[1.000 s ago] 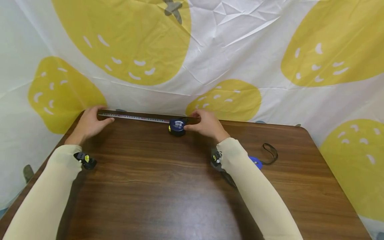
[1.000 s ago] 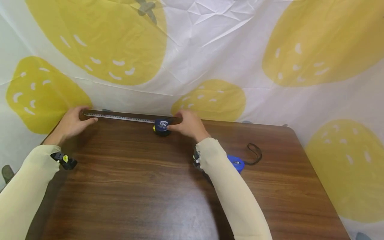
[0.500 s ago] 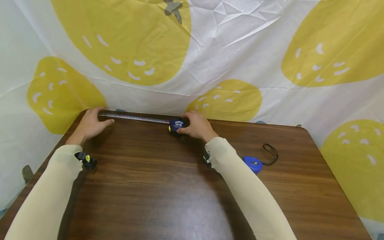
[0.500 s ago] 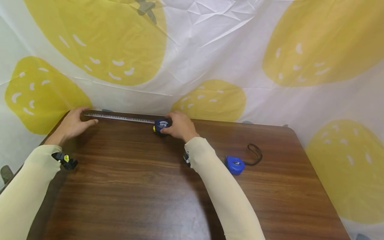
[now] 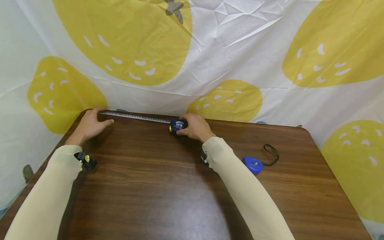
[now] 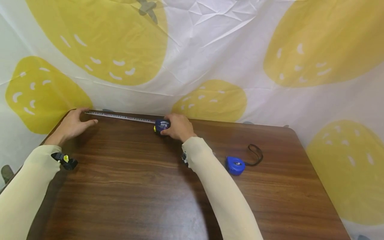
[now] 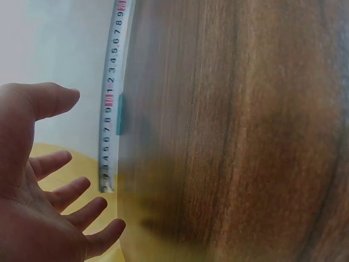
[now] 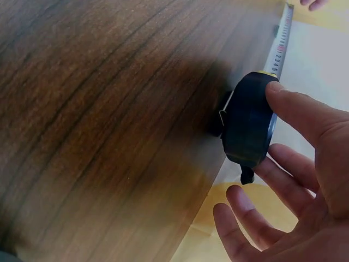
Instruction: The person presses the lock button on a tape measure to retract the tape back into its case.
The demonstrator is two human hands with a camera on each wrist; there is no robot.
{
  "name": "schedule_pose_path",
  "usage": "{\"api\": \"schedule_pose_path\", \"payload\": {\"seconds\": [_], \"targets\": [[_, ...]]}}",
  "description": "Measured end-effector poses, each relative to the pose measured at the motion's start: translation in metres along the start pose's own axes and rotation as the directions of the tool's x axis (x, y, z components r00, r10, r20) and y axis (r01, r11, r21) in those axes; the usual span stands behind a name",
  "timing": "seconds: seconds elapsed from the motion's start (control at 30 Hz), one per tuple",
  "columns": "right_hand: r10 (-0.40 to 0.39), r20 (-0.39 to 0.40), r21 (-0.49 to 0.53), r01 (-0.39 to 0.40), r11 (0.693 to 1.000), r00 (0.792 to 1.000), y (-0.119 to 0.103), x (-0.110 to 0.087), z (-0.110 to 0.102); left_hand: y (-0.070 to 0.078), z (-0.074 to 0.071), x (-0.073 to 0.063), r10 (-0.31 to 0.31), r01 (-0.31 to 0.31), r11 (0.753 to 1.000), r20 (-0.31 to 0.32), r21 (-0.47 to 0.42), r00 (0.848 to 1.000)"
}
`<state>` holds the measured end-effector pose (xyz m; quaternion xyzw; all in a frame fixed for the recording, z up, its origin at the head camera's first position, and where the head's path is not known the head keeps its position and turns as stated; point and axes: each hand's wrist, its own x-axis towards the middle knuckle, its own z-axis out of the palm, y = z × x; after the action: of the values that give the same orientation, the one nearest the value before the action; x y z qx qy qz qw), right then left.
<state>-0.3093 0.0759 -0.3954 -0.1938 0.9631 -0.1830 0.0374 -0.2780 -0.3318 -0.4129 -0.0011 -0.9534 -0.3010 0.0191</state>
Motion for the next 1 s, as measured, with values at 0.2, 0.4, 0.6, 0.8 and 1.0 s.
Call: {"api": "schedule_pose_path", "payload": {"seconds": [0.2, 0.4, 0.6, 0.8, 1.0], "targets": [[-0.020, 0.011, -0.033, 0.021, 0.999, 1.000, 0.003, -0.001, -0.004, -0.001, 0.000, 0.002, -0.014, 0.014, 1.000, 0.009, 0.001, 1.000], [-0.030, 0.028, -0.043, 0.031, 0.999, 0.999, 0.009, -0.004, -0.007, -0.002, 0.000, 0.002, -0.027, 0.027, 1.000, 0.021, 0.009, 0.999], [-0.037, 0.042, -0.061, 0.040, 0.997, 0.998, 0.016, -0.009, -0.012, -0.001, -0.001, 0.002, -0.044, 0.043, 0.999, 0.034, 0.011, 0.998], [-0.035, 0.062, -0.073, 0.040, 0.997, 0.997, 0.016, -0.011, -0.017, -0.004, -0.003, 0.005, -0.074, 0.071, 0.997, 0.085, 0.028, 0.994], [-0.022, 0.084, -0.082, 0.028, 0.996, 0.996, 0.015, -0.010, -0.018, -0.008, -0.002, 0.006, -0.091, 0.089, 0.996, 0.118, 0.021, 0.989]]}}
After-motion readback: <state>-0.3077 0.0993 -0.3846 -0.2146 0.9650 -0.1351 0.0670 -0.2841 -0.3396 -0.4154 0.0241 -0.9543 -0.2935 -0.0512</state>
